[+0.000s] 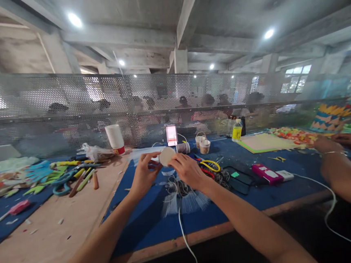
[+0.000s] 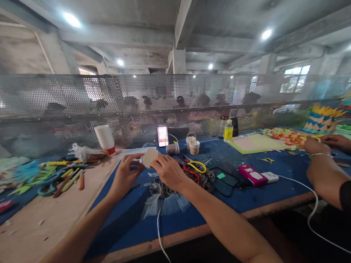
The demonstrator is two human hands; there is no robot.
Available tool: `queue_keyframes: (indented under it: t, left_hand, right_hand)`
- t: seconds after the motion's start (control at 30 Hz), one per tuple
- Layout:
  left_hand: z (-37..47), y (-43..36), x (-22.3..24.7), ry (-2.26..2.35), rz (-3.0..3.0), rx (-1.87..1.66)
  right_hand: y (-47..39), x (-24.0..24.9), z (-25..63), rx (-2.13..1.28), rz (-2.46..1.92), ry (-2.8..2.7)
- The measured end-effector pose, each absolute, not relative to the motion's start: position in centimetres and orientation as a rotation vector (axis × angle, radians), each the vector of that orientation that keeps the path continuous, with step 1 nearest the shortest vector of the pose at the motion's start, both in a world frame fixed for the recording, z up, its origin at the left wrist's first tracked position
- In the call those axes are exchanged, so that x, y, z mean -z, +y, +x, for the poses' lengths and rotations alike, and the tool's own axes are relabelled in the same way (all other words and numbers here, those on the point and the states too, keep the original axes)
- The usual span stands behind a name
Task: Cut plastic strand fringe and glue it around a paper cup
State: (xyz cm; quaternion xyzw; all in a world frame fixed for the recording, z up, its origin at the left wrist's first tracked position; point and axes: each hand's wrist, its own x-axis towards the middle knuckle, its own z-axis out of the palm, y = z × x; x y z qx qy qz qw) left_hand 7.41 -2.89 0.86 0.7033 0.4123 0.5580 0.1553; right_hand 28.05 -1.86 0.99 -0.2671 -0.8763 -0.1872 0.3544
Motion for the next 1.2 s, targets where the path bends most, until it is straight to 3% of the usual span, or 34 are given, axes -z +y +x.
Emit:
queue_keyframes:
  t: [0.3, 0.73, 1.2]
  left_hand:
    - [8.7, -2.3, 0.5, 1.000, 1.385, -1.547]
    - [8.6, -2.3, 0.7, 1.047, 1.228, -1.577]
    - [7.9, -2.1, 0.4, 1.482, 1.798, -1.682]
  right_hand:
    - [-1.9, -0.5, 27.7, 0.637, -0.729, -2.285]
    - [-2.9, -0.4, 26.5, 0.779, -0.680, -2.378]
    - [-3.9, -1.7, 26.4, 0.182, -0.740, -1.981]
